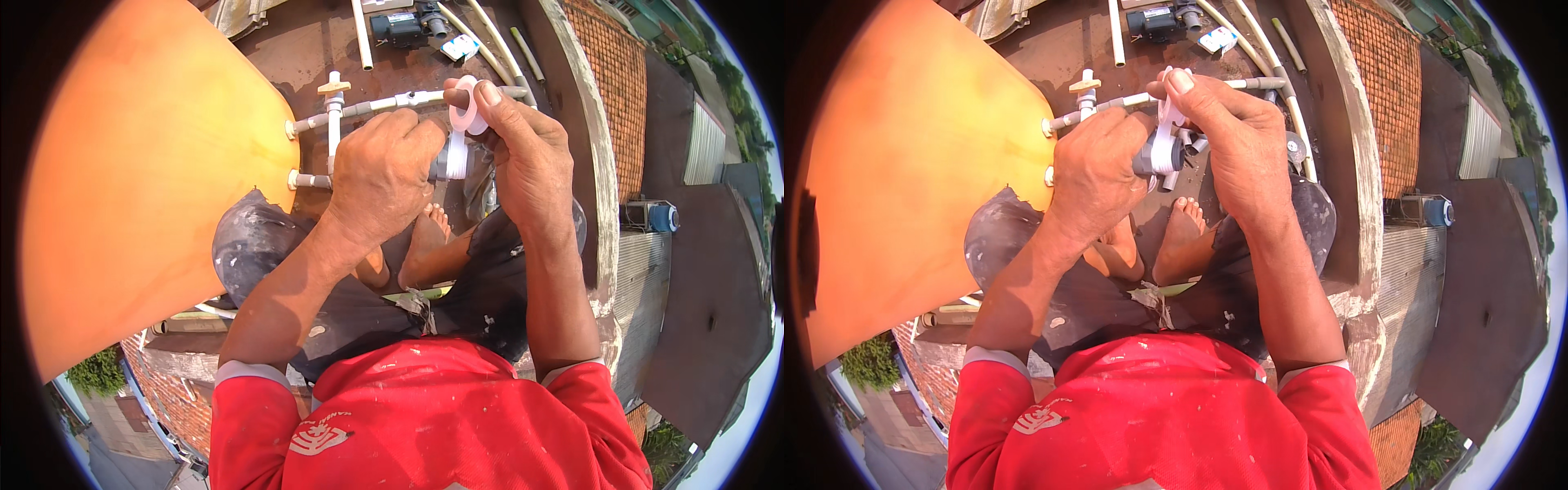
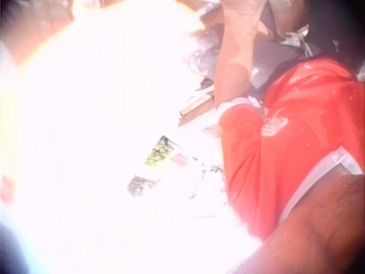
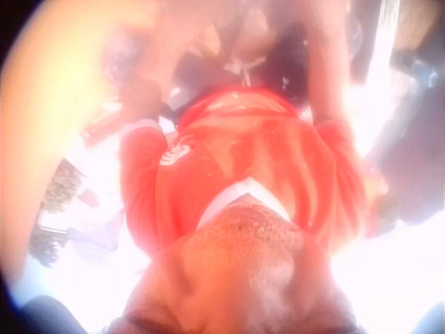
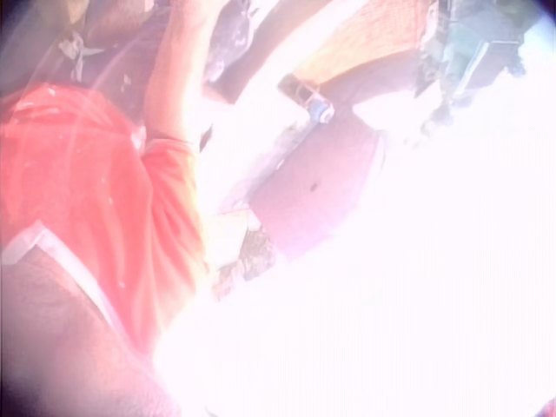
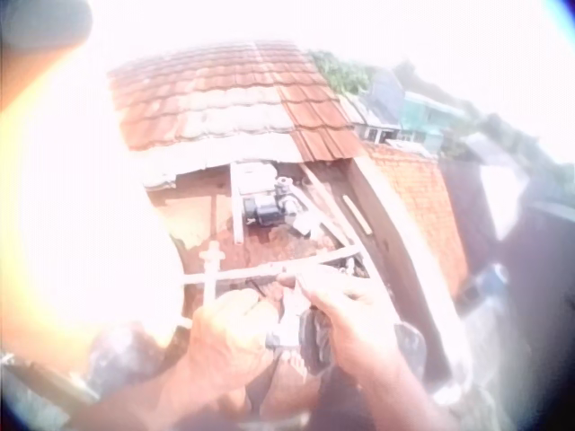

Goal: The person assembles a plumbing system on a rooftop, wrapping thread seal tape on pipe fittings, screwing them together, and using an angle grinder to cut a PVC pipe. They connect the cut pipe to a valve assembly and position it near a water tank.

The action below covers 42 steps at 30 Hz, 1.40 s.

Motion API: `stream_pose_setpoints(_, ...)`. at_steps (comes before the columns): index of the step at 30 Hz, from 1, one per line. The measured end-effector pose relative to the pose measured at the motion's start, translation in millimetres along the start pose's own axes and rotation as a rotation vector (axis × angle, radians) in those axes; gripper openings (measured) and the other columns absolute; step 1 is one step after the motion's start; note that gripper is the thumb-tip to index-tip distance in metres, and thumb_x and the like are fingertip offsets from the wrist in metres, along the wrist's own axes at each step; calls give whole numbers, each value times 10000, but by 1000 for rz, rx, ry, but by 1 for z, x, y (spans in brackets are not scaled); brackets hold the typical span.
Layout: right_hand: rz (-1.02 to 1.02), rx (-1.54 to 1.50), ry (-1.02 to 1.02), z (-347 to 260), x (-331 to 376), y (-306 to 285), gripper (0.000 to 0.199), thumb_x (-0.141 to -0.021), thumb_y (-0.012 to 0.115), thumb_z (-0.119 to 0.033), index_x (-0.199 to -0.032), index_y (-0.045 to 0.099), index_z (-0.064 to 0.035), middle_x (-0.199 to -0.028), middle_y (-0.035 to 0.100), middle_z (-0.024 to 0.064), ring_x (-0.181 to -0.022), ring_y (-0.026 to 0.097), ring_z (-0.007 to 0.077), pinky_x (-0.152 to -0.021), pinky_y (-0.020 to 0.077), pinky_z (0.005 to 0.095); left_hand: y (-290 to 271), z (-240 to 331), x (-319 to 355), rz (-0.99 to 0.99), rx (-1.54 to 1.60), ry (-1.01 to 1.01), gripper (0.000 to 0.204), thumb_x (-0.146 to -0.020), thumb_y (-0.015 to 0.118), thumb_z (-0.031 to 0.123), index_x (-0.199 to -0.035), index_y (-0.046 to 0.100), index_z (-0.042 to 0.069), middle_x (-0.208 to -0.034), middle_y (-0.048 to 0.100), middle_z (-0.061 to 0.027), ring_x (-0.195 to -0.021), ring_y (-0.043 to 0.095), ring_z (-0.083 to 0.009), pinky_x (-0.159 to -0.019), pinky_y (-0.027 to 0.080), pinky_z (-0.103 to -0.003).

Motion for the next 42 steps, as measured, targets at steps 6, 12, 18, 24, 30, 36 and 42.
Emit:
stream_pose_setpoints(6,-94,-141,293,73,30,-7,338,-1076,721,-240,-1250,802,38,-992,742,7,-861,625,83,-762,528,300,-4,-11,6,-23,35,-100,249,-729,798,23,-918,647,81,-823,620,-103,-816,694,-358,-700,564,-486)
stream_pose_setpoints(12,-134,28,542,74,98,0,230,-1021,833,-110,-1236,824,-30,-895,729,-48,-784,602,43,-690,467,244,14,-24,18,-112,-80,-168,194,-775,778,63,-872,612,91,-794,609,-103,-802,707,-352,-693,569,-485)
stream_pose_setpoints(18,-134,-14,194,10,65,7,165,-1027,833,-136,-1140,871,-22,-988,755,1,-857,630,62,-770,490,232,13,-14,13,-112,-74,-114,205,-777,788,65,-897,624,93,-815,618,-95,-819,709,-342,-699,570,-493)
stream_pose_setpoints(24,-48,-212,174,20,3,8,388,-1111,702,-249,-1252,803,98,-1150,801,128,-1061,744,201,-951,585,336,15,-15,11,-84,-59,-80,264,-767,831,66,-971,666,89,-835,622,-103,-835,694,-360,-704,559,-495)
stream_pose_setpoints(30,29,-153,252,58,12,2,429,-1102,719,-357,-1219,812,45,-978,768,50,-884,686,116,-789,558,296,7,-15,10,-79,20,-126,225,-755,799,37,-931,664,71,-835,649,-118,-831,709,-378,-722,572,-497)
stream_pose_setpoints(36,-216,137,366,78,78,1,262,-1052,781,-132,-1266,795,16,-1040,761,55,-929,687,95,-772,576,300,12,-27,13,-105,-15,-205,203,-760,777,38,-896,632,78,-818,656,-122,-816,717,-386,-714,570,-519)
stream_pose_setpoints(42,-233,-65,301,30,80,8,215,-1037,819,-80,-1242,830,-16,-1185,786,66,-1145,686,132,-1019,546,327,9,-23,13,-134,-81,-161,184,-792,764,54,-906,622,84,-831,661,-118,-831,718,-376,-702,567,-510)
Point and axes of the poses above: each hand's wrist, its own x-axis away from the middle knuckle, its own y-axis out of the palm, z = x × y, the point moved 7 cm from there along -x, towards the middle knuckle
